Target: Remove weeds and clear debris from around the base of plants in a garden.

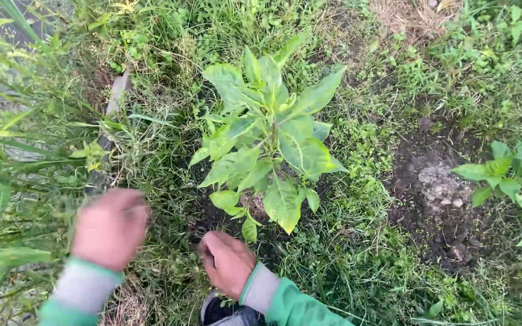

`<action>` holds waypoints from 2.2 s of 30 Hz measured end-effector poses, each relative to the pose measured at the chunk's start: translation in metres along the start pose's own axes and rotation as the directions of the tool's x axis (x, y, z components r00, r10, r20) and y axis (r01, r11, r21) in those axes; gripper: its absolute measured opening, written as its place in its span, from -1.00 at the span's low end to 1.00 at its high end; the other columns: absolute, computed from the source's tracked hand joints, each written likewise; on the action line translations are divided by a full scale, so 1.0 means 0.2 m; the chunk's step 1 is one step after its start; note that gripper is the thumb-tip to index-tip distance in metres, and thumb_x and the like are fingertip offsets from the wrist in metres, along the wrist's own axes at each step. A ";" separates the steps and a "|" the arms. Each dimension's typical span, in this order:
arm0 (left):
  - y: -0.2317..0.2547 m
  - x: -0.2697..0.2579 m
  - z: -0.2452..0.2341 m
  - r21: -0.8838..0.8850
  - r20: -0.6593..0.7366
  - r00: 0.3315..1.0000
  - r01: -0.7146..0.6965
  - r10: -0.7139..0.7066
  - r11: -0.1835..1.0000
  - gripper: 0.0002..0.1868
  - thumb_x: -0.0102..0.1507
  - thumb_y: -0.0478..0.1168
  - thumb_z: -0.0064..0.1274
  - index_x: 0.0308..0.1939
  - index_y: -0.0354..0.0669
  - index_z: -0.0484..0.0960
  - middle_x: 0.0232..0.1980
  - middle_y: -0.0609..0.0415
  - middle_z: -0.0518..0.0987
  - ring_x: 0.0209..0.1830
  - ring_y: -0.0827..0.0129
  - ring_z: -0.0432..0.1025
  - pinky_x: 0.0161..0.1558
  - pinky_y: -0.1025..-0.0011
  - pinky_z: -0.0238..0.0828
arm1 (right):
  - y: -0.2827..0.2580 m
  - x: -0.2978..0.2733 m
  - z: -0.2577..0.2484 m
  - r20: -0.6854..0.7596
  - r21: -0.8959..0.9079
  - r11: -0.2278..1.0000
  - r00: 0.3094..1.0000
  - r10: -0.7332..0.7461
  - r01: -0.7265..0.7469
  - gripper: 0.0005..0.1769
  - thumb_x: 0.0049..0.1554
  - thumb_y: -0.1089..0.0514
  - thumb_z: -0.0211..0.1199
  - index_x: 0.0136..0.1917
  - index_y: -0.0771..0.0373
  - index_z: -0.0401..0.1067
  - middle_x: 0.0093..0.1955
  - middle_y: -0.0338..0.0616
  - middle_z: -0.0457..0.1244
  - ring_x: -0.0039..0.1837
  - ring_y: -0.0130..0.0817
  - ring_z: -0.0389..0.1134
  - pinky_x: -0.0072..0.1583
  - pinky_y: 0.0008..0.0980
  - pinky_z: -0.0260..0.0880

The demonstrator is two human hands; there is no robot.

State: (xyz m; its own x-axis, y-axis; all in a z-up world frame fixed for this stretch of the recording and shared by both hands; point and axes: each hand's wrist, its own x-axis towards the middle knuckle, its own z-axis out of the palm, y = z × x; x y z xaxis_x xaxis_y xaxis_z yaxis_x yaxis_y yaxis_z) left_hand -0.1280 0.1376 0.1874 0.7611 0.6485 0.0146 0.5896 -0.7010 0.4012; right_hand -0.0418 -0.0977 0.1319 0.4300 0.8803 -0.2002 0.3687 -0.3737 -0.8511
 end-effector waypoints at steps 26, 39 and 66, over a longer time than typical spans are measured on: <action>0.04 0.08 0.24 0.558 0.319 0.819 0.244 -0.477 0.793 -0.33 0.51 0.33 -0.36 -0.08 -0.11 0.66 0.02 -0.18 0.69 -0.01 -0.06 0.63 0.05 -0.03 0.60 | 0.26 -0.09 -0.23 0.090 -0.111 0.987 0.988 0.126 -0.115 -0.76 0.26 0.07 0.27 -0.05 0.30 0.41 -0.10 0.02 0.29 0.00 -0.04 0.32 0.11 -0.13 0.33; -0.07 0.33 0.66 0.435 0.324 0.872 -0.481 0.366 0.761 -0.37 0.20 0.02 -0.09 0.38 0.12 0.50 0.55 -0.08 0.11 0.56 0.04 -0.07 0.43 -0.15 -0.25 | 0.33 -0.16 -0.15 -0.148 -0.115 0.987 0.981 -0.127 0.110 -0.85 0.28 0.15 0.14 0.07 0.19 0.46 -0.07 -0.01 0.31 -0.05 -0.11 0.34 -0.03 -0.09 0.43; 0.24 0.10 0.29 0.418 -0.140 0.887 -0.350 0.440 0.839 -0.54 0.22 -0.08 0.00 0.18 -0.07 0.60 0.37 -0.18 0.47 0.40 -0.02 0.34 0.41 -0.01 0.14 | 0.87 0.10 -0.66 -0.478 -0.652 0.723 0.864 -0.161 -0.226 -0.26 -0.07 0.10 0.21 0.38 0.33 0.25 0.48 0.36 0.10 0.48 0.29 0.05 0.48 0.11 -0.05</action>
State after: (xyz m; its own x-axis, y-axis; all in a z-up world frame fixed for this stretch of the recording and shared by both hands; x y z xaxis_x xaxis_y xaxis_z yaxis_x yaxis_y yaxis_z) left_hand -0.0686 0.0994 0.1532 0.8966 0.3085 0.3177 0.3411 -0.9386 -0.0513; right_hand 0.1404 -0.1833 0.0442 0.7059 0.6807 0.1961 0.7070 -0.6601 -0.2537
